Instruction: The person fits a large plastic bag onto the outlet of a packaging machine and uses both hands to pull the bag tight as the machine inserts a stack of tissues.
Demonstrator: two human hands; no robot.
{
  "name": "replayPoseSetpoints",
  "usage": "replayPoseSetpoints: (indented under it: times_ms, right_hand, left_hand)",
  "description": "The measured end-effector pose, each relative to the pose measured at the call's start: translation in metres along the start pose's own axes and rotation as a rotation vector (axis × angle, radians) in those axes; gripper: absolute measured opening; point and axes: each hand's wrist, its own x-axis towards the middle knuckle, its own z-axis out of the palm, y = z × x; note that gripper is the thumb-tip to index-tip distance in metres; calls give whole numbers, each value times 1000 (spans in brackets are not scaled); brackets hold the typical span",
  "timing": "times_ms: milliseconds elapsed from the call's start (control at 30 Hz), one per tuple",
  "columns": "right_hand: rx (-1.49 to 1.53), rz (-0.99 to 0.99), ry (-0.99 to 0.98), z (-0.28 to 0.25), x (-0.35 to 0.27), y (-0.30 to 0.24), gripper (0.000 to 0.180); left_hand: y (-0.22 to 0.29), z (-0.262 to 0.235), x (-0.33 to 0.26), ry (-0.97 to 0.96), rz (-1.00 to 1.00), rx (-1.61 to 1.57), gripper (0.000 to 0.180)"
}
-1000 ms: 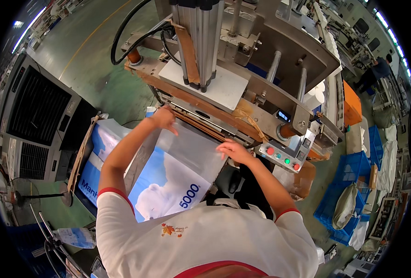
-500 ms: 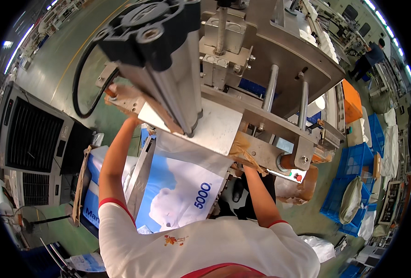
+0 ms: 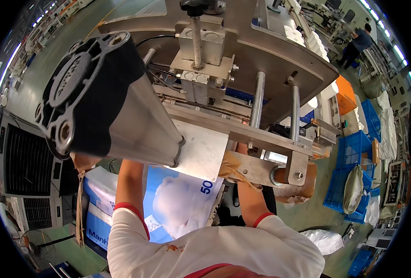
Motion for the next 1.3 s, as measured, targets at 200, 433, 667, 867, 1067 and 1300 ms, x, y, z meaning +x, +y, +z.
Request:
replayPoseSetpoints:
  times_ms: [200,433,667,867,1067,1300]
  right_hand:
    - [54,-12,-97,21,27,5,28]
    - [104,7,-208,44,44,18,31]
    - [61,-65,-169,27,66,27,33]
    - [-109,-184,-150,12,81,25,35]
    - [-469,-375,-270,12,75,10,31]
    - [-231,-331,-57,19,44,18,33]
  left_hand:
    - [29,16,-12,184,27,91,27]
    - [65,42,-29,333,-2,172,25]
    - [64,38,-27,344,-43,192,24]
    - [68,41,-25,351,-54,210,23]
    - [56,34,-23,356,-38,238,22]
    - [56,37,-64,705,97,73,21]
